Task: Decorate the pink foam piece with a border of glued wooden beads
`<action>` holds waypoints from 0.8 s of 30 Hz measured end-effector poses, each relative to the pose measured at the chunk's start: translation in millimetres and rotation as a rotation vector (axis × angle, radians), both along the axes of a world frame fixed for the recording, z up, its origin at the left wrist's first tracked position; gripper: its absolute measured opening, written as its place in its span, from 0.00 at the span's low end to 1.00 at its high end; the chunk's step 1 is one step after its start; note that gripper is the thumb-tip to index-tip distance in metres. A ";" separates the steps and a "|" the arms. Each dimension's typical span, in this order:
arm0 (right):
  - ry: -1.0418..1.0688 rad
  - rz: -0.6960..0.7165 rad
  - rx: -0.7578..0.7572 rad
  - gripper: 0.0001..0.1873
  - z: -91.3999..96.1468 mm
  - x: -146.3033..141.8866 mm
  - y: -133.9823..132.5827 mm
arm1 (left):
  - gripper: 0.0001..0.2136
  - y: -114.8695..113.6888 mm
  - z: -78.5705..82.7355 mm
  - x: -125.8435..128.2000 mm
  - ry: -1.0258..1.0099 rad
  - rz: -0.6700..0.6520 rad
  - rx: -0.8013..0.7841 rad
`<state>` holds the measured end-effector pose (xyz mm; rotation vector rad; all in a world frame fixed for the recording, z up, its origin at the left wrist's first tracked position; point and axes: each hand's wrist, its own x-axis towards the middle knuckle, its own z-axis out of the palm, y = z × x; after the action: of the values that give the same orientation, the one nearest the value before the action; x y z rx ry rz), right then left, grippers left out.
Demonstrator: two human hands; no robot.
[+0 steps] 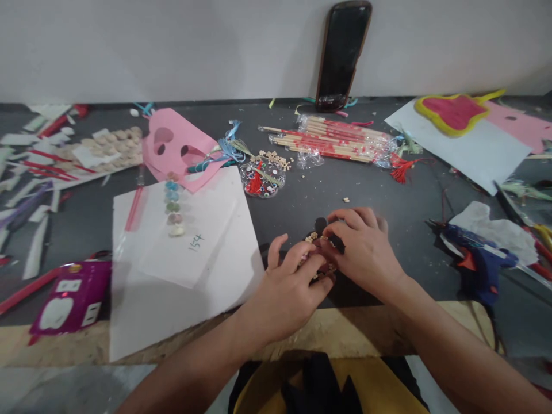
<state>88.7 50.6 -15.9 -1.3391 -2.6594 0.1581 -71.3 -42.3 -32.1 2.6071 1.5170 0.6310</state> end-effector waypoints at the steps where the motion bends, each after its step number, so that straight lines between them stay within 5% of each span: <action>1: -0.002 -0.005 0.000 0.06 0.2 0.4 0.1 | 0.08 -0.1 -0.3 0.2 -0.003 0.001 0.001; 8: -0.015 -0.011 -0.015 0.08 2.3 2.3 -0.7 | 0.08 0.1 -2.2 1.7 -0.013 0.002 0.007; 14: 0.101 -0.074 0.039 0.11 12.9 31.5 10.6 | 0.10 -0.1 -3.5 1.2 -0.013 -0.004 0.023; 24: 0.173 0.162 -0.194 0.19 -2.3 9.3 7.9 | 0.09 -0.1 -2.1 1.3 -0.001 -0.004 0.002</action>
<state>97.9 58.5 -18.2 -1.1003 -2.6557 0.5389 -70.0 -42.4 -34.2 2.6104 1.5116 0.6332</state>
